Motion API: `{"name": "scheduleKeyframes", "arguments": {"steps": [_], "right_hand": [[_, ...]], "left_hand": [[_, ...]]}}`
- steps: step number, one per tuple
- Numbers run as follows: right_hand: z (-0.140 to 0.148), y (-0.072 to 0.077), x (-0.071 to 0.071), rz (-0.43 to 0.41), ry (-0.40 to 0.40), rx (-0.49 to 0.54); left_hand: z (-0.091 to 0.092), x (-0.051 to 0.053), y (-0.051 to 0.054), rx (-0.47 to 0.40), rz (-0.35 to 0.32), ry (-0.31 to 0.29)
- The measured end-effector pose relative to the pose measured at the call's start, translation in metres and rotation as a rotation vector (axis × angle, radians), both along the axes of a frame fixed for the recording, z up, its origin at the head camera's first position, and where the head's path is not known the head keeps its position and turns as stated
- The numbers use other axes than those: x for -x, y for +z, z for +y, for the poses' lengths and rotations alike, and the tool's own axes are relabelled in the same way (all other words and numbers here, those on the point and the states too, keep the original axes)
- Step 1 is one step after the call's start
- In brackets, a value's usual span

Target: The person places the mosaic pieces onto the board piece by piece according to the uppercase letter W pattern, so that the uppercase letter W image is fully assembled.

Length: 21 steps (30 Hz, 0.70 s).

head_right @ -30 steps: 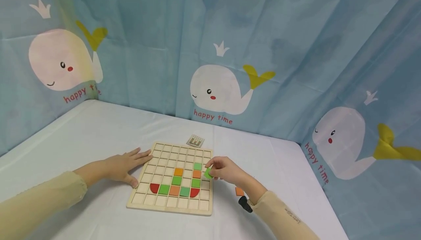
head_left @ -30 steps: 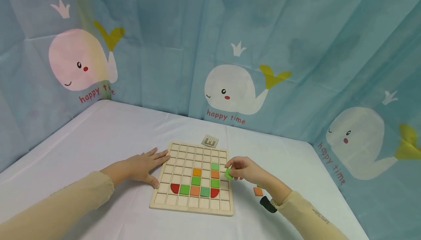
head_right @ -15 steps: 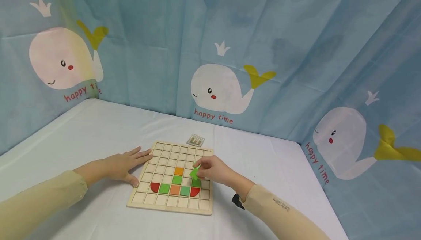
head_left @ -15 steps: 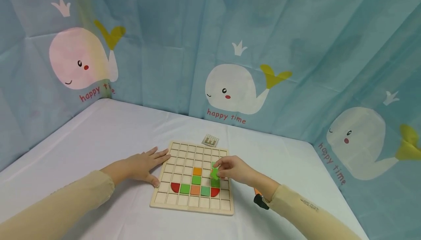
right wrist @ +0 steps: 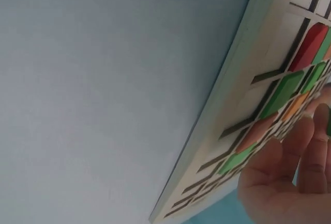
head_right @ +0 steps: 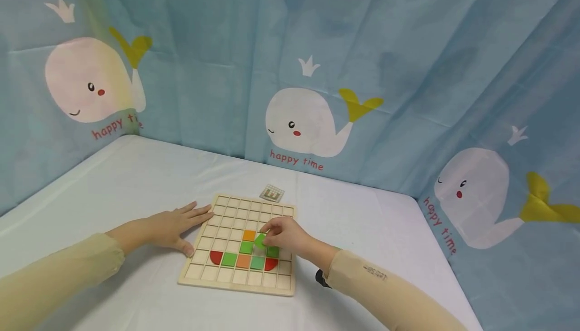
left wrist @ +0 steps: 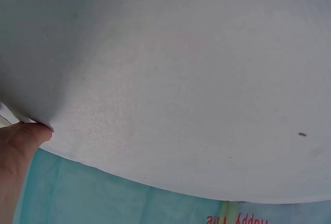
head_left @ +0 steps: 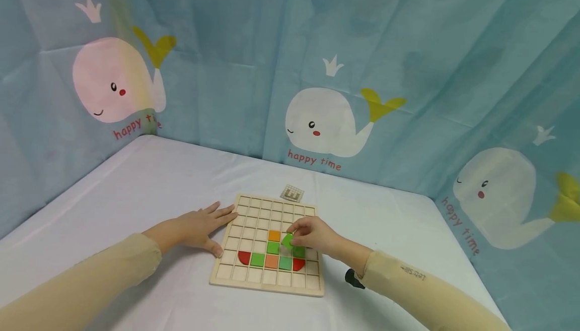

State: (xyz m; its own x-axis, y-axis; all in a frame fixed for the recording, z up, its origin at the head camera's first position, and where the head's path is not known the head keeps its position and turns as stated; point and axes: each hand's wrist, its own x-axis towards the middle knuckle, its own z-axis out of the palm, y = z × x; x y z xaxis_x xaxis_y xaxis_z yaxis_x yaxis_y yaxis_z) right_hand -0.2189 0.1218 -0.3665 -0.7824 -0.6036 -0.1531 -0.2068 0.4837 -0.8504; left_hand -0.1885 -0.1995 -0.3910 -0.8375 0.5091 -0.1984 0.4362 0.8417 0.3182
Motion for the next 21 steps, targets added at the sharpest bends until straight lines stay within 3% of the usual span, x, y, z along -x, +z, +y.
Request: {"name": "scheduleKeyframes", "arguments": {"steps": [7,21], "right_hand": [[-0.01,0.002,0.0,0.022,0.017,-0.007],[-0.033,0.001,-0.002,0.035,0.063,-0.001]], "left_hand": [[-0.001,0.002,-0.003,0.012,0.008,0.004],[0.003,0.0,0.002,0.003,0.0,0.011]]}}
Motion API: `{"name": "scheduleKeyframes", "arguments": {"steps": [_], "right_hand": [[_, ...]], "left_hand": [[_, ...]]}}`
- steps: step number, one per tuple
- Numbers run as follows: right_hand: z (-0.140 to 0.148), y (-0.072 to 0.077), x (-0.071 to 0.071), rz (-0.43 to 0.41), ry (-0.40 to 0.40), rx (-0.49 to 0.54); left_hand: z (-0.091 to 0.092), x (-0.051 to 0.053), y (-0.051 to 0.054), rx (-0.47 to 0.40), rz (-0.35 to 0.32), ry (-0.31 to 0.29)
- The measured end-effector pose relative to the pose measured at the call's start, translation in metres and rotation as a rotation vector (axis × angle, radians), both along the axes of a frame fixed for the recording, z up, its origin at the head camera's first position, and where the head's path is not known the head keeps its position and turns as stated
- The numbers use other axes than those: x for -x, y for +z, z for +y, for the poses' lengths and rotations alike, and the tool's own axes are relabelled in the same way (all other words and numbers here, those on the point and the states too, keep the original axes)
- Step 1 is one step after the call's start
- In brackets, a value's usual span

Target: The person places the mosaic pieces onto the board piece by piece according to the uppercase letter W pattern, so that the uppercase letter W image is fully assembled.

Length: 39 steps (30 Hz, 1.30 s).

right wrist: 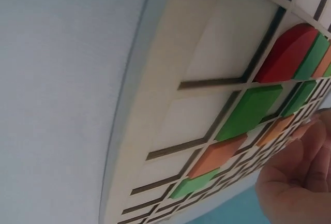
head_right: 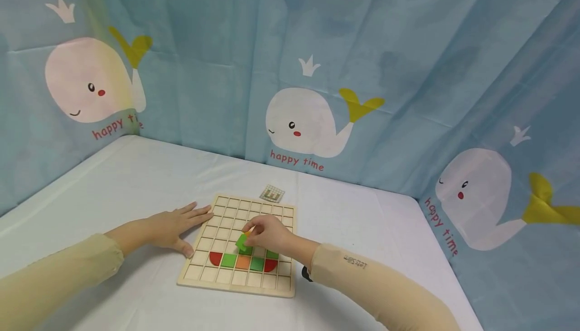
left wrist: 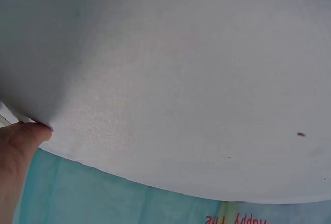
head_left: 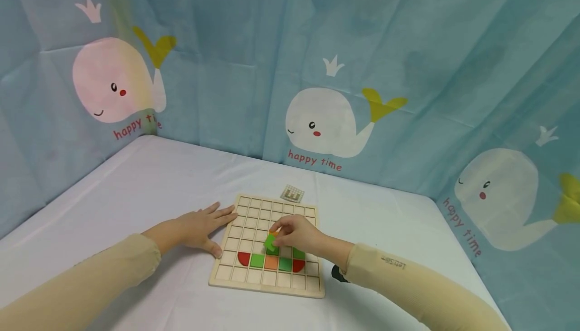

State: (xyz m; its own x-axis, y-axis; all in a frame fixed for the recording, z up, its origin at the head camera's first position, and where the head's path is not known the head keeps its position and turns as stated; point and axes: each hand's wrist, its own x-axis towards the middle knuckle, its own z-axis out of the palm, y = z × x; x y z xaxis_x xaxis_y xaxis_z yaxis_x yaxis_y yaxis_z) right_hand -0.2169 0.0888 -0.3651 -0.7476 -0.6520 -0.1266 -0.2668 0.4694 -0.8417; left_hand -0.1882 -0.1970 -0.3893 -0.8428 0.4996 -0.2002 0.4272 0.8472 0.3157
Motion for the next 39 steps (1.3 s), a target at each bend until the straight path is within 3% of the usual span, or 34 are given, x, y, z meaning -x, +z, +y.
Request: {"name": "scheduleKeyframes", "arguments": {"steps": [24,39], "right_hand": [[-0.023,-0.009,0.008,0.023,0.02,-0.042],[-0.049,-0.011,0.004,0.038,0.037,-0.099]], "left_hand": [[0.001,0.003,-0.001,0.017,0.009,-0.015],[-0.002,0.006,0.002,0.041,-0.031,0.0]]}}
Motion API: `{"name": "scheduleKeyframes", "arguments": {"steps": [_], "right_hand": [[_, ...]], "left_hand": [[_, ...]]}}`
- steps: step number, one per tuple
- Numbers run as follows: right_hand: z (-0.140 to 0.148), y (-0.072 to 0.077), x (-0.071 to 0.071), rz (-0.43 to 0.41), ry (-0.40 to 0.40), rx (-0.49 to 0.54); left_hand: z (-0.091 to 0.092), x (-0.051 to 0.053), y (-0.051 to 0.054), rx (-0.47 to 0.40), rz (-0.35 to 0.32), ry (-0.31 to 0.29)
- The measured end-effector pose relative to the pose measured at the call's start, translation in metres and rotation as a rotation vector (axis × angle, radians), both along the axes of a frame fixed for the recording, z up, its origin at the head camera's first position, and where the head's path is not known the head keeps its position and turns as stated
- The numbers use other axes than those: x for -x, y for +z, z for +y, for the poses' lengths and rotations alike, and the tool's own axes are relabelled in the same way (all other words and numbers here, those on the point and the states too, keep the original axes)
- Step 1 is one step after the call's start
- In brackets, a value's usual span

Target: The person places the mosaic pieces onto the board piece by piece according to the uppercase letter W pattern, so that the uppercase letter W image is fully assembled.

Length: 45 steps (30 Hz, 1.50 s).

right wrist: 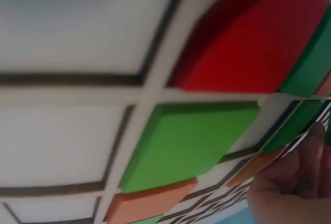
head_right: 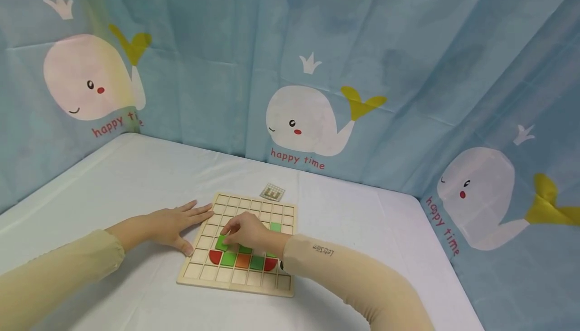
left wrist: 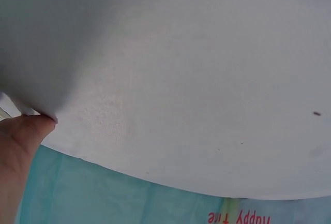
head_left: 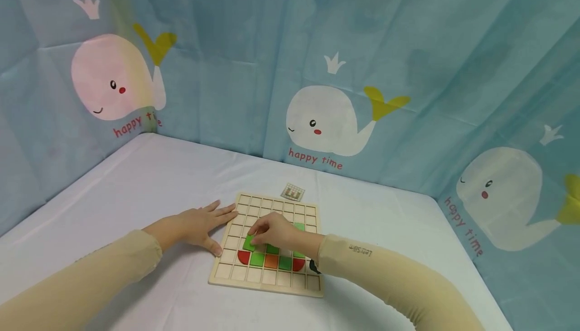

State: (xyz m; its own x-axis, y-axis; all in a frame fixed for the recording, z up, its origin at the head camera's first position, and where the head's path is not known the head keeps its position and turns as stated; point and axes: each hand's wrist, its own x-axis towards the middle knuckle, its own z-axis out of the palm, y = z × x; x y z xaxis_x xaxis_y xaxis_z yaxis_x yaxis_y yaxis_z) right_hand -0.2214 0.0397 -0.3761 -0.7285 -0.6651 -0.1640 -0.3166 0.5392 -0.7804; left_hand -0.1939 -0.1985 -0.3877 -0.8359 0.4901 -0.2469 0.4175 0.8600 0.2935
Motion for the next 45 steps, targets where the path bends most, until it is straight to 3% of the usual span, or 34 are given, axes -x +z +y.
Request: {"name": "scheduleKeyframes", "arguments": {"steps": [17,27,33,45], "right_hand": [[-0.01,-0.004,-0.001,0.072,-0.015,-0.057],[-0.007,-0.003,-0.001,0.071,-0.002,-0.054],[0.007,0.001,0.0,0.04,-0.009,0.027],[0.056,0.026,0.002,-0.011,-0.11,0.129]], "left_hand": [[-0.001,-0.001,0.0,0.005,0.043,-0.026],[0.002,-0.001,0.0,0.002,0.038,-0.019],[0.001,-0.002,0.001,-0.003,0.028,-0.009],[0.0,-0.003,-0.001,-0.011,0.031,-0.006]]}}
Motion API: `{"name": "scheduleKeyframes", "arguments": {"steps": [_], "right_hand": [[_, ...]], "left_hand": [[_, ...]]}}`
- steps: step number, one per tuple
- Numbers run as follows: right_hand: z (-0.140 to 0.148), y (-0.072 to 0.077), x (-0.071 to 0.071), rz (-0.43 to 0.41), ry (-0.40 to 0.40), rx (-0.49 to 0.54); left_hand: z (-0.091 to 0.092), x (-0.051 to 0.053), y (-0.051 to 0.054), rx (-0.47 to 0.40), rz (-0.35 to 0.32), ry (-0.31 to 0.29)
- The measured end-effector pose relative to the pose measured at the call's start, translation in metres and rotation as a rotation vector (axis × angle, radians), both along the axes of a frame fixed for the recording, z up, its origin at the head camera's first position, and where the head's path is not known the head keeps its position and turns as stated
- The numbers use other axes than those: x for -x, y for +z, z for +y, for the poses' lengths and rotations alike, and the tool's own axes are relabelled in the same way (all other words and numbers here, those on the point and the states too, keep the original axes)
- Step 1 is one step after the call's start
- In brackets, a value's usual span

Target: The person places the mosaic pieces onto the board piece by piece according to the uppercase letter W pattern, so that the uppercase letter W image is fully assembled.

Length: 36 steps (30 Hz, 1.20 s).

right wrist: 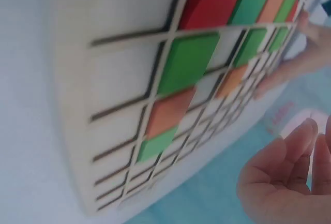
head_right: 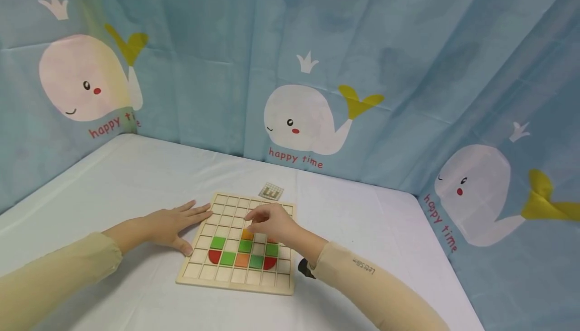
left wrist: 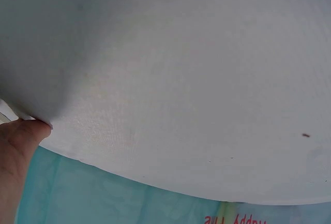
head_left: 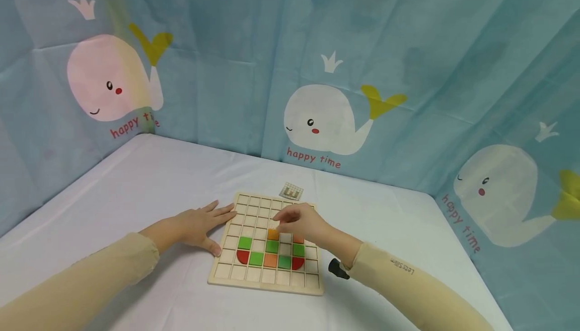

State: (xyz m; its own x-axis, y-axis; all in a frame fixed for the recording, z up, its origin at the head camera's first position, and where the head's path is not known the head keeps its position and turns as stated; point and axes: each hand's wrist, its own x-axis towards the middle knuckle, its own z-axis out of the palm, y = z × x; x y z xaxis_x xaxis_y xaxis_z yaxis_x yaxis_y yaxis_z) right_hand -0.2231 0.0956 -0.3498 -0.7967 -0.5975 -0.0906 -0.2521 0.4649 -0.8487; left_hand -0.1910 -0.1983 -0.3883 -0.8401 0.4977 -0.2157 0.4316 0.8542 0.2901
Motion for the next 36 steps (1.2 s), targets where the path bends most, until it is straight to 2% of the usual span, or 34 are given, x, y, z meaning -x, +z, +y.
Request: {"name": "scheduleKeyframes", "arguments": {"steps": [9,19,27,36], "right_hand": [[0.039,0.015,0.002,-0.035,-0.122,0.046],[0.075,0.031,0.008,-0.007,-0.259,0.049],[0.105,0.043,0.013,0.018,-0.26,0.081],[0.134,0.042,0.015,0.008,-0.194,-0.004]], "left_hand": [[-0.001,0.001,-0.002,-0.002,0.006,-0.001],[-0.002,0.001,-0.003,-0.018,0.004,-0.002],[-0.003,0.001,-0.004,-0.019,0.009,-0.002],[-0.003,0.001,-0.005,-0.026,0.013,-0.008]]}}
